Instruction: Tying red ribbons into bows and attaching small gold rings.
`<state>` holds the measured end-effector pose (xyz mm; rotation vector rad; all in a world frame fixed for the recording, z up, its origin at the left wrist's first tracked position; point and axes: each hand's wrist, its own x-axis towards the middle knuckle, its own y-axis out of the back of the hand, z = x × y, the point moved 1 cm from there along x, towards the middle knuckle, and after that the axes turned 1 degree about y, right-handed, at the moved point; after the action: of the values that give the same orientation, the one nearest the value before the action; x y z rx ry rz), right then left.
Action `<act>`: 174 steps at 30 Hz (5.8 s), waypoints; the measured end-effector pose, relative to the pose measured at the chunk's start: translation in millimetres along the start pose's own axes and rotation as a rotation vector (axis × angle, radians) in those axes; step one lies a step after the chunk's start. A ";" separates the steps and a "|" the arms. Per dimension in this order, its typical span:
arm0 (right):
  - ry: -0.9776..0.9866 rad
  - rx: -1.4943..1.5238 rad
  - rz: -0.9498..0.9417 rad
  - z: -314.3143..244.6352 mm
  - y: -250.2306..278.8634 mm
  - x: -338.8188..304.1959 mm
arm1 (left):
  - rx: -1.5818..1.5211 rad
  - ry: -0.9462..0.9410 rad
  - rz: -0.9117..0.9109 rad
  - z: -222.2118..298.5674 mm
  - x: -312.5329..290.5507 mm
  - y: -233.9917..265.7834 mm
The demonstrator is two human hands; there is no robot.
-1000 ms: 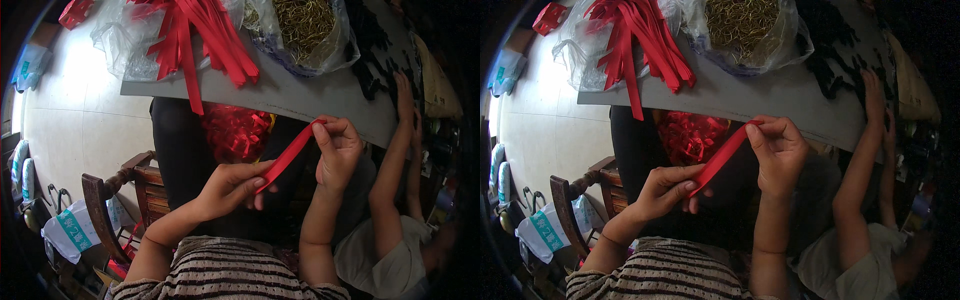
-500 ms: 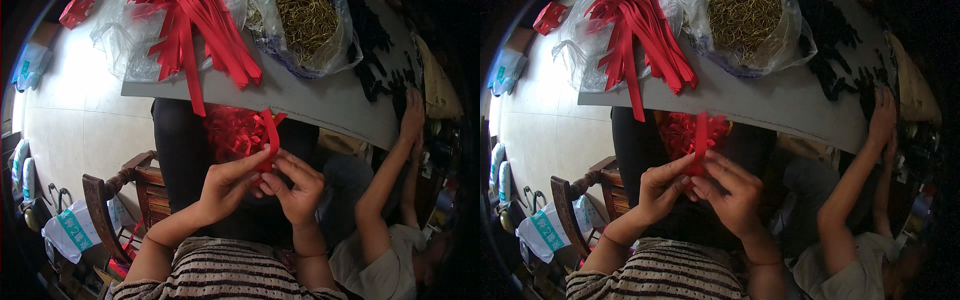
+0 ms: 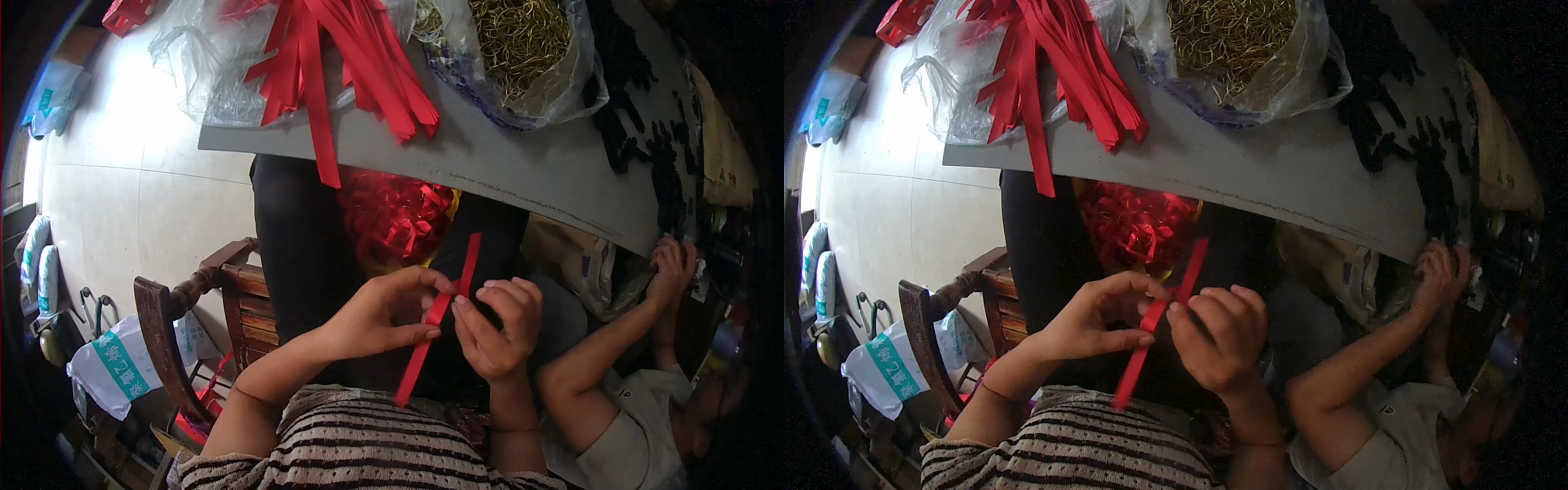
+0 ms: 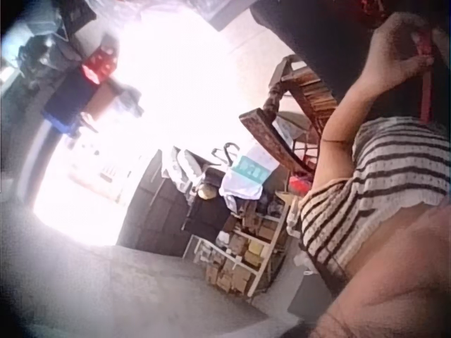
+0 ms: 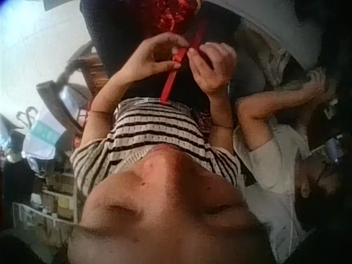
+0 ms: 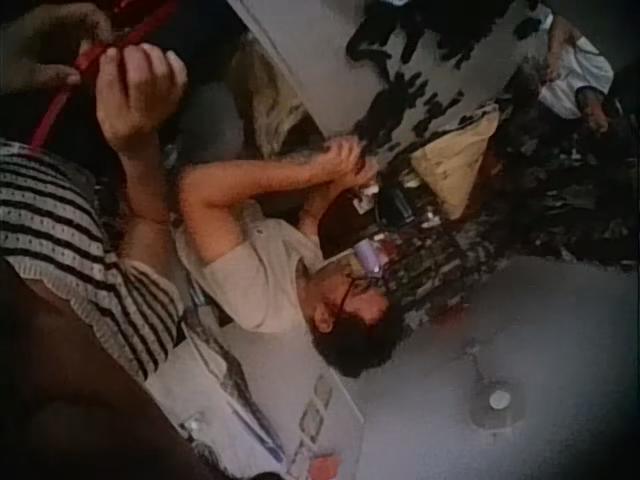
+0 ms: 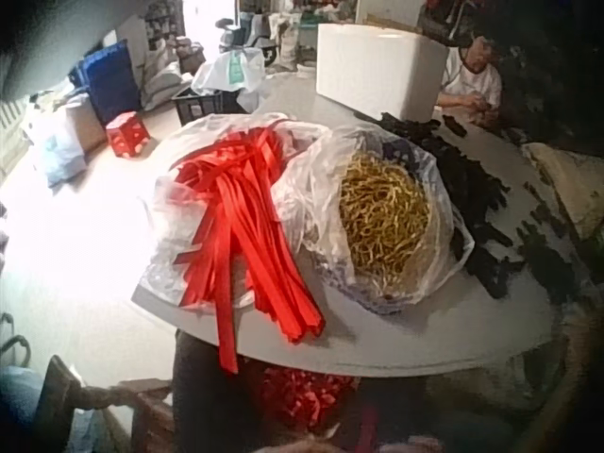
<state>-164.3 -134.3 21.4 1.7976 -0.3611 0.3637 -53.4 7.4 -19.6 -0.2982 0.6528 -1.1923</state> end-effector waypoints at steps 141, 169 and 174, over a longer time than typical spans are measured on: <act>-0.117 0.273 -0.048 -5.5 -3.8 2.6 | -0.010 -0.047 0.093 1.2 0.5 1.4; -0.170 0.689 -0.073 -4.1 10.4 15.8 | 0.085 -0.204 0.592 2.0 2.0 7.7; -0.409 0.802 -0.197 10.6 6.6 29.7 | 0.662 -0.225 -0.101 29.0 2.6 -3.0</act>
<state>-139.8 -147.7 37.2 2.6823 -0.3390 -0.0246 -37.4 0.4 3.8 0.0965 0.0277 -1.3782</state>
